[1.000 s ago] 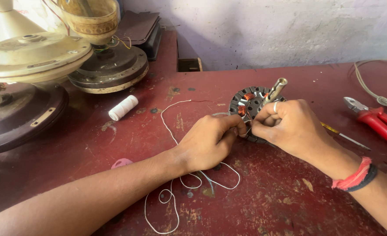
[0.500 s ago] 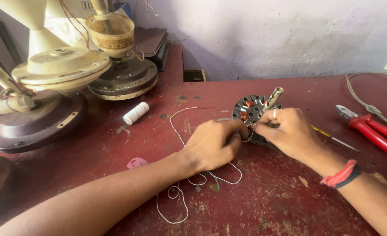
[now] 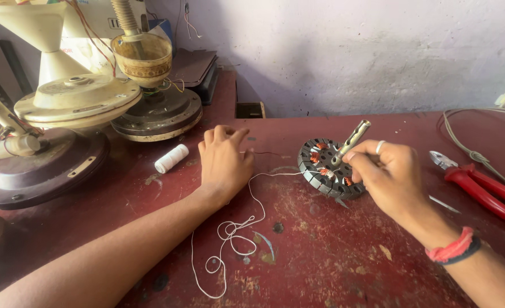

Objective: The person winds white thread around copper coils on a motor armature, securing each coil in sequence. They pull and tie the thread to hold the windings in place while working on a red workbench.

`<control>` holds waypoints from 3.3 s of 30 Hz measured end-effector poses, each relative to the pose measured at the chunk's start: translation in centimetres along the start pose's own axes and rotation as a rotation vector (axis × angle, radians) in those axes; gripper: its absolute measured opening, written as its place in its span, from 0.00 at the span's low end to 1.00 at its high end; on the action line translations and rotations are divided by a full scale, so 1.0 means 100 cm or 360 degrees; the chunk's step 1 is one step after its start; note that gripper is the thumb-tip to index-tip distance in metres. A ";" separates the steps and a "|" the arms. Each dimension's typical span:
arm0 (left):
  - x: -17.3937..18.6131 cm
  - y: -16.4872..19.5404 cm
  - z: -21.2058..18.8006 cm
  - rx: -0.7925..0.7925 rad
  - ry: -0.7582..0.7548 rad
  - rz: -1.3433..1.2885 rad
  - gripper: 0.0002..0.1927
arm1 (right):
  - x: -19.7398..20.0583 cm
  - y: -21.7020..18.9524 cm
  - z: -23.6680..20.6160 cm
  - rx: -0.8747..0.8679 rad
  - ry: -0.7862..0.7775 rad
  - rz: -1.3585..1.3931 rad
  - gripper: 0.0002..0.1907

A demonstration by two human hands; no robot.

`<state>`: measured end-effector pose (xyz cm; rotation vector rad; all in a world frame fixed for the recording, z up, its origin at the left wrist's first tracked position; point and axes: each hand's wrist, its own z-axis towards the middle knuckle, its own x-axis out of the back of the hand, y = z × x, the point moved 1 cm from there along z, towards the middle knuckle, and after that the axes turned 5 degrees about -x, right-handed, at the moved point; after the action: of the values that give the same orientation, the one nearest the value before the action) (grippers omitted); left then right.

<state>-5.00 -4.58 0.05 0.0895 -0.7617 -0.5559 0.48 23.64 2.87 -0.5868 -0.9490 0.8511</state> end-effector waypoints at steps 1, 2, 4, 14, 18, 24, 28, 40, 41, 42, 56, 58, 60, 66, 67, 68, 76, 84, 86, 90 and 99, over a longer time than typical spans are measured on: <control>-0.003 -0.002 0.001 -0.0012 -0.0086 0.0037 0.21 | -0.002 -0.003 -0.001 0.0068 -0.0023 -0.0011 0.07; -0.006 -0.002 0.001 -0.0053 -0.0091 0.0086 0.22 | -0.004 -0.007 -0.003 0.0134 -0.0047 -0.0023 0.07; -0.010 -0.003 0.002 -0.0131 -0.0105 0.0180 0.22 | -0.009 -0.015 -0.009 0.0235 -0.0114 -0.0081 0.06; -0.010 -0.005 0.007 0.0083 -0.0395 0.0238 0.10 | -0.017 -0.043 -0.020 0.0223 -0.0193 -0.0182 0.06; -0.014 -0.009 0.010 0.0128 -0.0440 0.0319 0.10 | -0.019 -0.043 -0.023 0.0240 -0.0182 -0.0173 0.06; -0.011 -0.007 0.009 0.0094 -0.0043 0.0019 0.09 | -0.023 -0.046 -0.028 0.0254 -0.0183 -0.0144 0.05; 0.005 0.016 -0.001 -0.0063 0.0393 -0.0637 0.10 | -0.021 -0.050 -0.026 0.0235 -0.0109 -0.0052 0.07; 0.040 0.095 -0.033 -0.0288 -0.0114 -0.1258 0.05 | -0.030 -0.050 -0.033 0.0082 -0.0165 0.0417 0.11; 0.042 0.095 -0.032 -0.0191 -0.0219 -0.1234 0.06 | -0.029 -0.050 -0.033 0.0096 -0.0143 0.0410 0.10; 0.044 0.095 -0.032 -0.0094 -0.0326 -0.1209 0.07 | -0.028 -0.049 -0.032 0.0109 -0.0121 0.0403 0.10; 0.042 0.089 -0.023 0.0164 -0.0189 -0.1059 0.09 | 0.005 -0.025 -0.010 0.0431 0.0488 0.0279 0.06; 0.038 0.078 -0.021 0.0367 -0.0025 -0.0944 0.10 | 0.014 -0.023 -0.008 0.0332 0.0579 0.0360 0.06; 0.031 0.066 -0.017 0.0430 -0.0032 -0.0949 0.11 | 0.019 -0.022 -0.008 0.0216 0.0585 0.0467 0.06; -0.002 0.049 -0.008 0.0076 -0.0248 -0.0994 0.13 | 0.001 -0.027 -0.016 0.0446 0.0233 0.0379 0.05; -0.004 0.048 -0.007 0.0025 -0.0308 -0.1011 0.14 | -0.001 -0.027 -0.017 0.0435 0.0219 0.0396 0.05; -0.005 0.047 -0.007 -0.0017 -0.0304 -0.0990 0.14 | -0.003 -0.027 -0.017 0.0422 0.0206 0.0410 0.05; 0.021 0.068 -0.015 0.0440 -0.0493 -0.1328 0.14 | 0.007 -0.025 -0.010 0.0252 0.0164 0.0278 0.06; 0.037 0.089 -0.029 0.0351 -0.0424 -0.1677 0.13 | -0.007 -0.053 -0.018 -0.0006 -0.0701 -0.0689 0.20; 0.038 0.090 -0.030 0.0360 -0.0379 -0.1557 0.13 | -0.005 -0.061 -0.022 -0.0017 -0.0839 -0.0698 0.14; 0.040 0.088 -0.025 0.0501 -0.0312 -0.1270 0.15 | 0.013 -0.066 -0.022 -0.0155 -0.1305 -0.0819 0.10; 0.044 0.088 -0.029 0.0373 -0.0181 -0.1006 0.15 | 0.024 -0.055 -0.016 -0.0324 -0.1309 -0.0855 0.18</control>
<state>3.47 0.40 3.08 0.5317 -0.9086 -1.0752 4.63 22.55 7.35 -0.1040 -1.8562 0.4933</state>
